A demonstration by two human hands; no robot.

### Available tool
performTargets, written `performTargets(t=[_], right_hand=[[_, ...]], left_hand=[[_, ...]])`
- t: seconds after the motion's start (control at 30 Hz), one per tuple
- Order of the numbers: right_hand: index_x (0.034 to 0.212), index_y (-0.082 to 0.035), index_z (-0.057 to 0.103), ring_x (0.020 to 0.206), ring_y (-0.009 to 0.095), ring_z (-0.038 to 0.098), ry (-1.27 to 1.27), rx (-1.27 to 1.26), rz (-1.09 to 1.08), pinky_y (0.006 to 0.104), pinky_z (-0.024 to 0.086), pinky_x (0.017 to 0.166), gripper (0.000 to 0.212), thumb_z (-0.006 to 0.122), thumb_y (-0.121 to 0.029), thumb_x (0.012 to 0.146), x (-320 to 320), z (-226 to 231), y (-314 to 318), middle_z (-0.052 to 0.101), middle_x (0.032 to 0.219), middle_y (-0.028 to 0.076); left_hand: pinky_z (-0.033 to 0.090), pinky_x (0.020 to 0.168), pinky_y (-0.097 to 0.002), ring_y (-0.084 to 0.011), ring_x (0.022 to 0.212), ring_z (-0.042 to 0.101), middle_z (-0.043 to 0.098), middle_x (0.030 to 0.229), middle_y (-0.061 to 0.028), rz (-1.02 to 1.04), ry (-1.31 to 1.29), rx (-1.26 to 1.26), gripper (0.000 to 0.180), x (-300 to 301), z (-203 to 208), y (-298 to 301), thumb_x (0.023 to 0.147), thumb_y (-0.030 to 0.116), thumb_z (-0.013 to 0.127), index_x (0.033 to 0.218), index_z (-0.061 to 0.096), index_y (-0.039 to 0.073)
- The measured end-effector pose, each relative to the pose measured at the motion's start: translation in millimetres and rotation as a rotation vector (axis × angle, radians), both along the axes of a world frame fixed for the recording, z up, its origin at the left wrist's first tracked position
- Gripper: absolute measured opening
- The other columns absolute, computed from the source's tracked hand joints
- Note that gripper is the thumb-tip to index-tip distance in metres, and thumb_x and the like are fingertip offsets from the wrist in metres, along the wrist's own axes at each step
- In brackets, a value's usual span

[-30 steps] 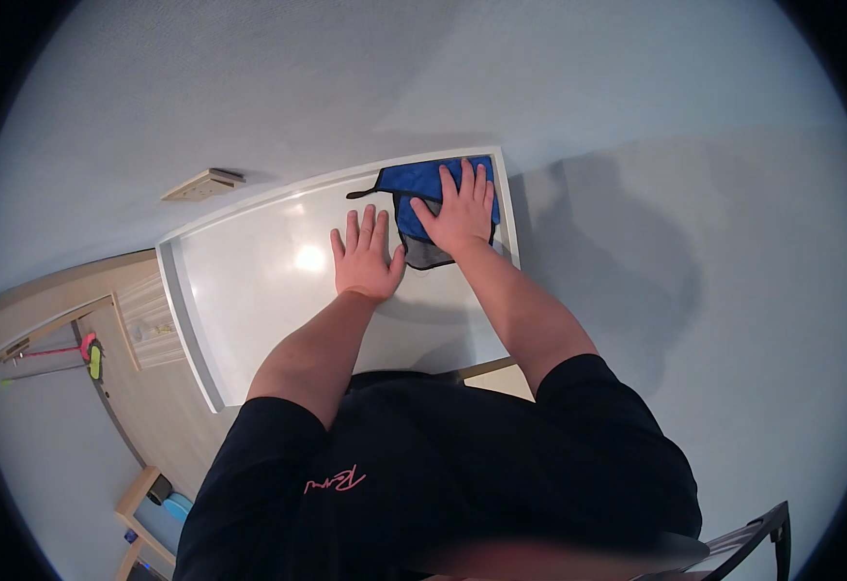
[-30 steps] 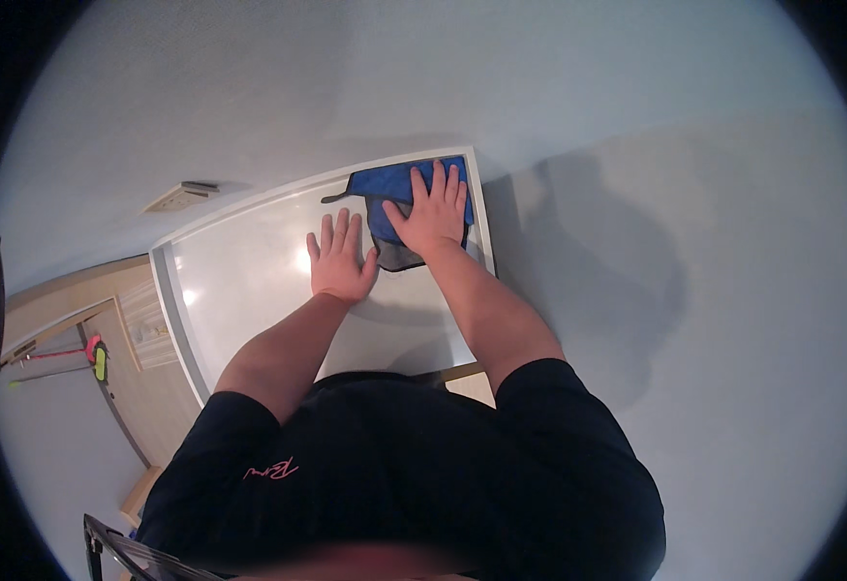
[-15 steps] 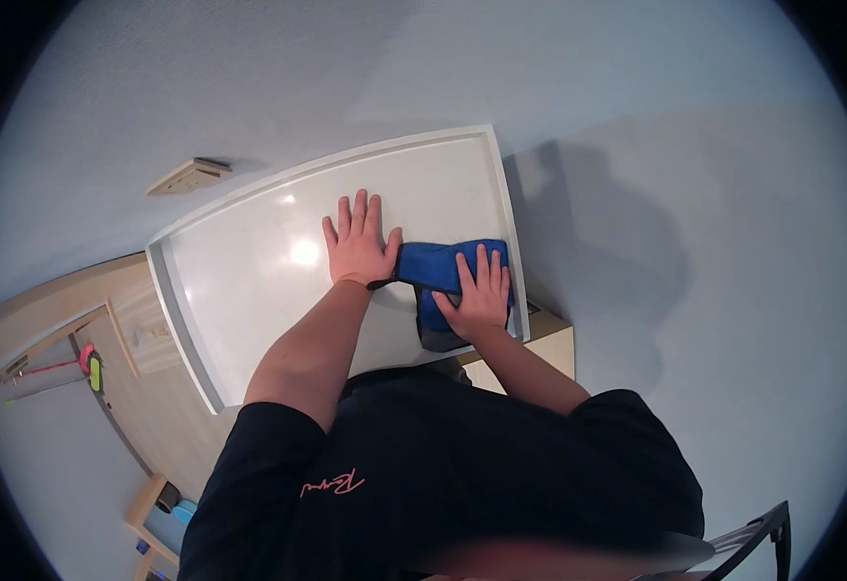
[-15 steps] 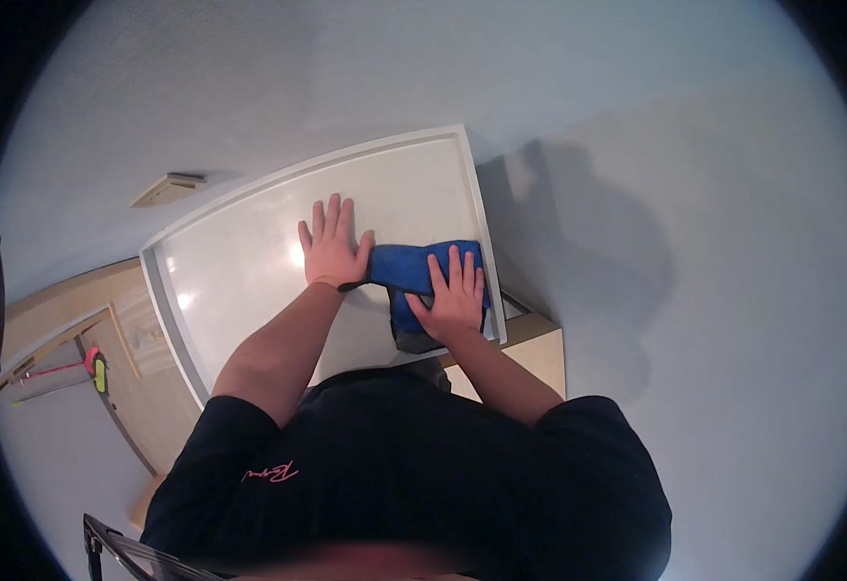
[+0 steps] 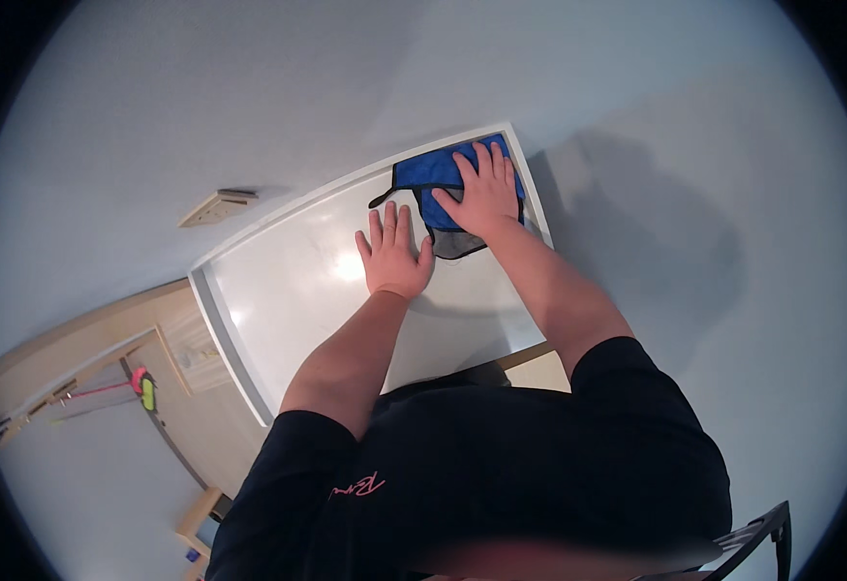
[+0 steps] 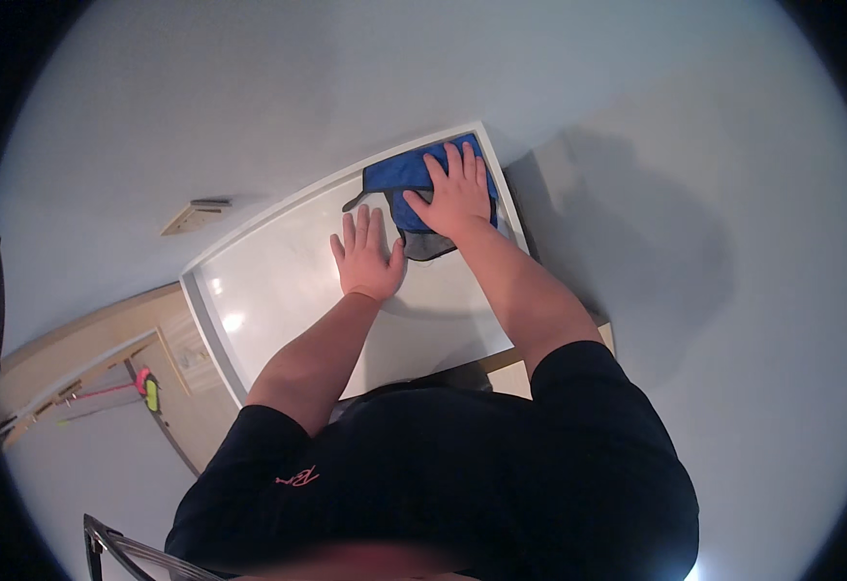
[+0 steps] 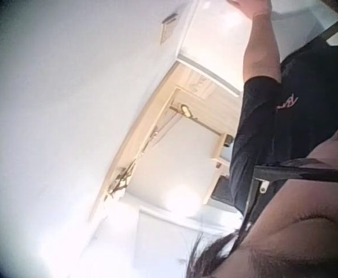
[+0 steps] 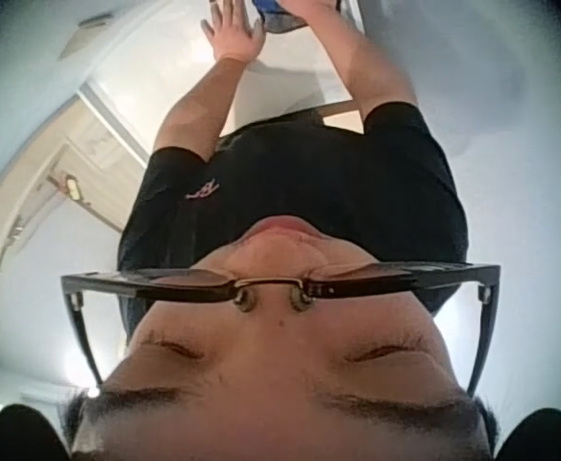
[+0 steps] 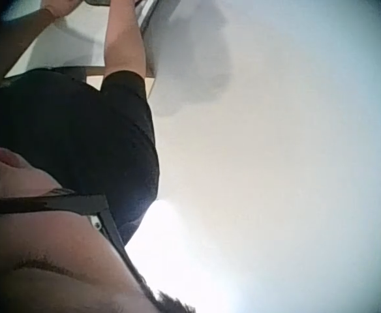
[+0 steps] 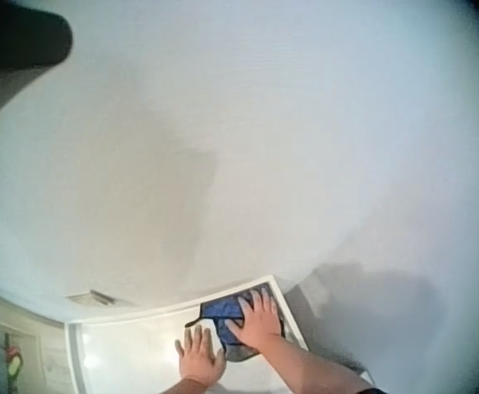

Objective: Cleaning various furniture surfaces including a nightstand, a white countertop, and a wooden panel using a blue cleaning cloth.

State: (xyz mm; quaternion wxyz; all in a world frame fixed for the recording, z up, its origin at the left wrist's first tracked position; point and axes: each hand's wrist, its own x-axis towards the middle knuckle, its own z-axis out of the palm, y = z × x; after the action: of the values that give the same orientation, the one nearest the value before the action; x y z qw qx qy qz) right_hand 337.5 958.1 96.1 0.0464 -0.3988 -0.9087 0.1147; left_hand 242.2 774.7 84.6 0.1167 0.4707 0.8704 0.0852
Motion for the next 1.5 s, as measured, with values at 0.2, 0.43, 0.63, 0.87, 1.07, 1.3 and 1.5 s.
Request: performTargets(t=[0.2, 0.43, 0.63, 0.87, 1.07, 1.3, 1.5], right_hand=[[0.151, -0.015, 0.053, 0.153, 0.043, 0.028, 0.084, -0.038, -0.014, 0.0561, 0.020, 0.126, 0.078, 0.066, -0.062, 0.090, 54, -1, -47, 0.036, 0.163, 0.020], [0.153, -0.015, 0.051, 0.155, 0.045, 0.024, 0.069, -0.102, -0.026, 0.0592, 0.019, 0.125, 0.081, 0.071, -0.058, 0.087, 120, 7, -108, 0.032, 0.166, 0.020], [0.159, -0.018, 0.044, 0.158, 0.041, 0.020, 0.049, -0.081, -0.048, 0.0555, 0.013, 0.128, 0.080, 0.060, -0.061, 0.094, 92, 12, -83, 0.028, 0.169, 0.018], [0.159, -0.016, 0.043, 0.158, 0.040, 0.020, 0.095, -0.085, -0.096, 0.0538, 0.014, 0.128, 0.079, 0.058, -0.061, 0.096, 93, 11, -84, 0.027, 0.170, 0.018], [0.157, -0.016, 0.047, 0.156, 0.042, 0.023, 0.076, -0.127, -0.109, 0.0582, 0.017, 0.126, 0.080, 0.065, -0.059, 0.091, 173, 0, -161, 0.030, 0.168, 0.019], [0.155, -0.015, 0.048, 0.156, 0.044, 0.022, -0.021, -0.120, -0.104, 0.0607, 0.018, 0.125, 0.081, 0.067, -0.058, 0.089, 162, 10, -157, 0.030, 0.167, 0.021], [0.157, -0.015, 0.046, 0.156, 0.046, 0.021, 0.031, -0.079, -0.084, 0.0614, 0.017, 0.125, 0.082, 0.063, -0.060, 0.091, 88, 2, -99, 0.030, 0.167, 0.022]], left_hand=[[0.012, 0.125, -0.0633, -0.0375, 0.159, 0.018, 0.028, 0.171, -0.0111, 0.023, -0.021, -0.093, 0.076, -1, 2, 1, 0.098, 0.049, 0.053, 0.162, 0.034, 0.013], [0.012, 0.126, -0.0619, -0.0375, 0.160, 0.016, 0.025, 0.172, -0.0102, 0.035, 0.030, -0.001, 0.087, -7, -4, 3, 0.091, 0.050, 0.064, 0.163, 0.032, 0.013], [0.009, 0.128, -0.0604, -0.0353, 0.161, 0.014, 0.023, 0.173, -0.0089, 0.022, 0.043, -0.078, 0.083, 7, 11, 0, 0.094, 0.048, 0.058, 0.164, 0.030, 0.014], [0.011, 0.127, -0.0612, -0.0369, 0.160, 0.016, 0.026, 0.172, -0.0108, -0.004, 0.005, -0.030, 0.073, 17, 13, -6, 0.100, 0.044, 0.050, 0.163, 0.031, 0.012], [0.012, 0.126, -0.0615, -0.0377, 0.159, 0.017, 0.027, 0.171, -0.0137, 0.067, -0.021, 0.005, 0.067, 48, -10, -43, 0.104, 0.041, 0.045, 0.162, 0.033, 0.011], [0.012, 0.126, -0.0611, -0.0359, 0.160, 0.017, 0.024, 0.172, -0.0121, 0.087, -0.078, -0.072, 0.067, 45, 3, -34, 0.103, 0.041, 0.046, 0.162, 0.035, 0.014], [0.013, 0.125, -0.0627, -0.0368, 0.159, 0.018, 0.028, 0.171, -0.0128, 0.075, -0.070, -0.111, 0.070, 41, 4, -34, 0.099, 0.038, 0.050, 0.162, 0.034, 0.014]])
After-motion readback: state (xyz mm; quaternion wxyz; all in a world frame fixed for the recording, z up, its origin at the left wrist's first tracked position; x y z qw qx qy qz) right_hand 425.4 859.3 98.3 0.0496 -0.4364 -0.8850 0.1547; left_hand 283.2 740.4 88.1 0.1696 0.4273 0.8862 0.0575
